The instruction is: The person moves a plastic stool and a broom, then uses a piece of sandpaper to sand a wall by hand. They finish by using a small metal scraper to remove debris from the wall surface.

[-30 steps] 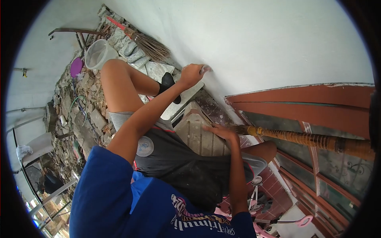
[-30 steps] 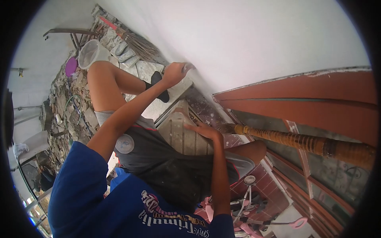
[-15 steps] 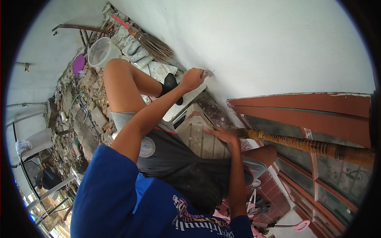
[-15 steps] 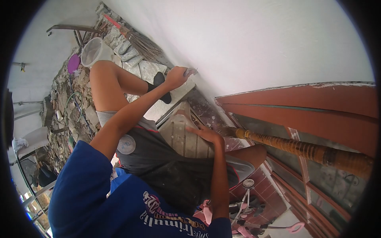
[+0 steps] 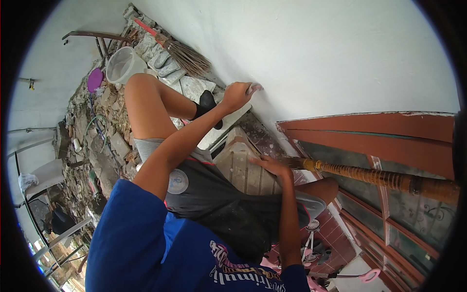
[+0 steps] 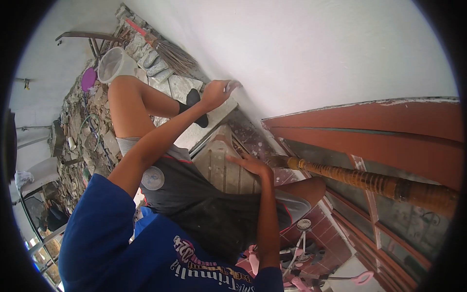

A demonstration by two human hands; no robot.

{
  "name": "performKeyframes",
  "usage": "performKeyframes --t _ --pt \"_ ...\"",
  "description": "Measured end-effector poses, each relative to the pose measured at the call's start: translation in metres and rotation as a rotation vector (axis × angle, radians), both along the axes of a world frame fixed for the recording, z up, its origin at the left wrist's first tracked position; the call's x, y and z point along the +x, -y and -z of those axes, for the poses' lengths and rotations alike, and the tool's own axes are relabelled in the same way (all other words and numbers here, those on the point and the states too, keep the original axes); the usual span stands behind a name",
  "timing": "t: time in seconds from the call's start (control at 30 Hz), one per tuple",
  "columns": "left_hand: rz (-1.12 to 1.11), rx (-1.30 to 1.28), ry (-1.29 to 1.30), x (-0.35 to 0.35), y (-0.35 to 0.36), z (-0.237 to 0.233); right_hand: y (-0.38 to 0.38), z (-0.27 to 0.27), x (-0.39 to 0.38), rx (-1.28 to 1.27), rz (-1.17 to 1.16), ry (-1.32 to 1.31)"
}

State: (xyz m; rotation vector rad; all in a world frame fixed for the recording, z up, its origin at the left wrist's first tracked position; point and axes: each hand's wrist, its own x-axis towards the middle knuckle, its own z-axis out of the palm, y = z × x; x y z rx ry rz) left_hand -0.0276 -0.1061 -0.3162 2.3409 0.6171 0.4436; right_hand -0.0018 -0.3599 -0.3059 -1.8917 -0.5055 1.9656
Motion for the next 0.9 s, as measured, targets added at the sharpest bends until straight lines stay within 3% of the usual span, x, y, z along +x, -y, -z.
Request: performKeyframes --t 0.17,0.23,0.33,0.43,0.57,0.63,0.73,0.9 --pt "-0.017 0.081 0.047 0.001 -0.007 0.017 0.001 0.014 0.0 -0.017 -0.046 0.054" --pt "-0.038 0.128 -0.176 -0.003 -0.01 0.036 0.003 0.016 -0.001 0.038 0.015 0.013" --pt "0.063 0.02 -0.106 -0.009 -0.012 0.021 -0.005 -0.01 -0.001 -0.004 -0.013 0.031" --pt "0.042 0.035 0.061 -0.001 -0.007 0.008 -0.003 -0.005 -0.001 0.015 0.01 -0.013" --pt "0.01 0.029 0.067 0.001 -0.006 0.009 0.0 0.007 -0.001 0.003 0.007 0.011" --pt "0.011 0.123 -0.193 -0.003 -0.013 0.035 0.0 0.006 -0.002 0.026 0.035 0.0" --pt "0.062 0.013 -0.131 -0.011 -0.011 0.014 -0.015 -0.044 -0.003 0.009 -0.012 0.09" --pt "0.043 0.011 0.086 0.001 -0.003 0.002 0.0 0.007 -0.002 0.037 0.014 0.024"
